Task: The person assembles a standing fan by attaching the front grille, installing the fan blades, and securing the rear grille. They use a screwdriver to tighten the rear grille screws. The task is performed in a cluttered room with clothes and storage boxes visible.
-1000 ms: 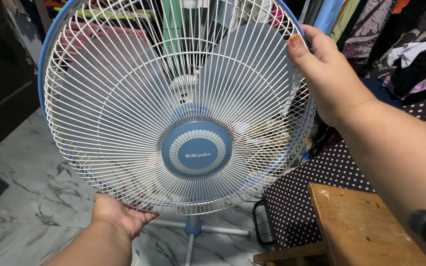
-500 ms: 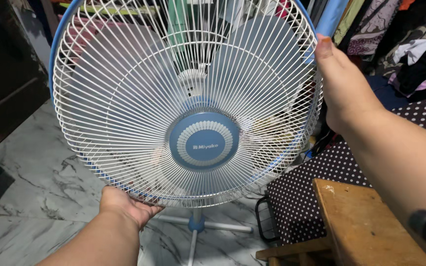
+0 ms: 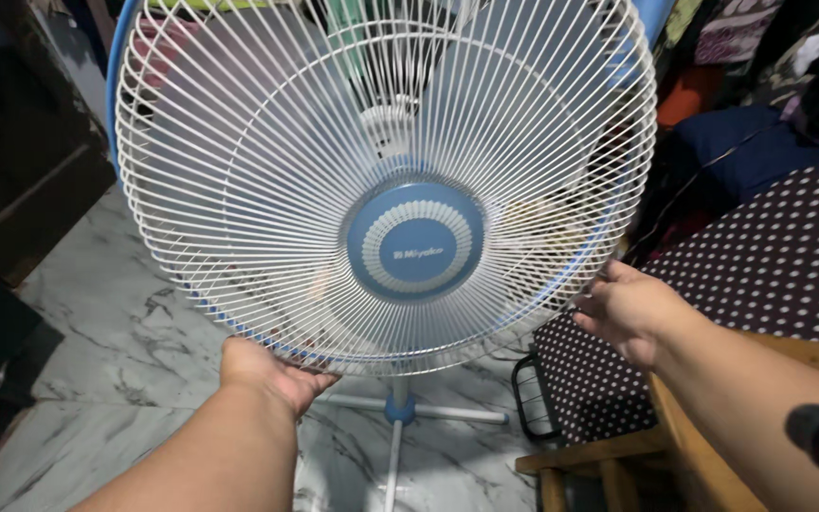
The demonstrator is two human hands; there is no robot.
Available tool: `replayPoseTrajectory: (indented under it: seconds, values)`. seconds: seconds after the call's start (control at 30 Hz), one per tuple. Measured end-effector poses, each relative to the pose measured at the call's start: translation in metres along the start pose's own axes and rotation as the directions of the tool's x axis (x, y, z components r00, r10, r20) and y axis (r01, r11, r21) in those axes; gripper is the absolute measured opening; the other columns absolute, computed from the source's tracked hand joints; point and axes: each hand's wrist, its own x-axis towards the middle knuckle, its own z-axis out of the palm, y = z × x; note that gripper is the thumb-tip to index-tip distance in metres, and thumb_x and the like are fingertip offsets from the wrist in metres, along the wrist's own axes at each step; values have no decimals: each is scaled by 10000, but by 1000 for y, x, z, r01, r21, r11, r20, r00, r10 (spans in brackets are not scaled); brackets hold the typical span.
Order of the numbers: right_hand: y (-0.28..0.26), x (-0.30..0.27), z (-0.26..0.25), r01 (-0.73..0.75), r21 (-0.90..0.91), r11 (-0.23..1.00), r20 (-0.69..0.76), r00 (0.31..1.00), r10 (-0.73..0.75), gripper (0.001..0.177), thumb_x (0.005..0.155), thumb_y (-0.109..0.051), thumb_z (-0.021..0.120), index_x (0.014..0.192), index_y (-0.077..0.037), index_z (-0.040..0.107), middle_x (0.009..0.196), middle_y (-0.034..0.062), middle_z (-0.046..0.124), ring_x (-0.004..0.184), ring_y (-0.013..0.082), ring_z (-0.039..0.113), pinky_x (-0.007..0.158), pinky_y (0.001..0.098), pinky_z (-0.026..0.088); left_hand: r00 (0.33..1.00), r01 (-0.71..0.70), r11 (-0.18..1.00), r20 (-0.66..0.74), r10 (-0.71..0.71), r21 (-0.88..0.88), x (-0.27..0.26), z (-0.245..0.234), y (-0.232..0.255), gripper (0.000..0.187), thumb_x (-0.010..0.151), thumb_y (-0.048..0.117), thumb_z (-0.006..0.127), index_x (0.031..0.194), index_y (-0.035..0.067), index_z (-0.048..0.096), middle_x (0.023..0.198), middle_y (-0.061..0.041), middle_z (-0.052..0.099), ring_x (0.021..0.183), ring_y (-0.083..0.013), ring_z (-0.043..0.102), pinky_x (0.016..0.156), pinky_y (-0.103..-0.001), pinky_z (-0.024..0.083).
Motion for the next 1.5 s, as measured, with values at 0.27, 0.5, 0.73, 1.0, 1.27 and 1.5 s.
replayPoseTrajectory:
  seconds: [0.27, 0.5, 0.73, 1.0, 1.27, 1.5]
  values:
    - [6, -1, 30, 6, 286, 958, -31, 1000, 2, 335, 1035, 12, 393, 1245, -122, 617, 1214, 83, 701, 1040, 216, 694, 905, 381, 602, 1000, -3, 1000, 26, 3, -12, -2, -1, -2, 645, 1018, 362, 191, 1477, -8, 450, 1463, -271, 561, 1299, -441, 602, 1026, -677, 487]
    - [10, 6, 26, -38, 289, 957, -95, 993, 68, 318, 1052, -12, 374, 1235, -132, 604, 1186, 60, 697, 1038, 200, 687, 901, 382, 596, 998, 5, 1000, 57, -6, 11, -1, -5, -1, 640, 1011, 360, 213, 1463, -12, 472, 1451, -264, 577, 1294, -440, 609, 1021, -675, 487]
    - [18, 14, 22, 13, 339, 941, -62, 998, 9, 217, 1049, -73, 473, 1181, -133, 634, 1163, 55, 708, 1034, 191, 695, 906, 344, 604, 998, 19, 1000, 63, -19, 14, 4, -7, 0, 651, 1019, 376, 198, 1461, -21, 466, 1446, -266, 574, 1296, -447, 599, 1025, -674, 477]
    - [19, 9, 28, 34, 324, 945, -128, 992, 8, 213, 1051, -96, 490, 1197, -152, 634, 1175, 37, 697, 1031, 194, 682, 853, 347, 595, 998, 11, 1000, 56, -11, -7, 4, -8, -2, 655, 1019, 384, 197, 1463, -16, 465, 1458, -264, 567, 1300, -442, 601, 1017, -686, 484]
    - [19, 1, 34, 34, 388, 921, -104, 995, 8, 259, 1070, -109, 452, 1268, -108, 618, 1219, 60, 702, 1063, 193, 707, 876, 342, 582, 1000, 25, 1000, 8, -25, -4, 4, -6, -1, 664, 1025, 389, 194, 1503, -14, 420, 1491, -262, 528, 1344, -445, 557, 1076, -666, 441]
    - [17, 2, 38, -47, 366, 929, -77, 994, 80, 293, 1096, -157, 363, 1269, -66, 582, 1199, 118, 683, 1051, 227, 698, 890, 385, 609, 998, 23, 1000, 53, -23, -7, 0, -7, 0, 648, 1021, 348, 203, 1519, -18, 396, 1536, -276, 490, 1390, -468, 512, 1118, -692, 377]
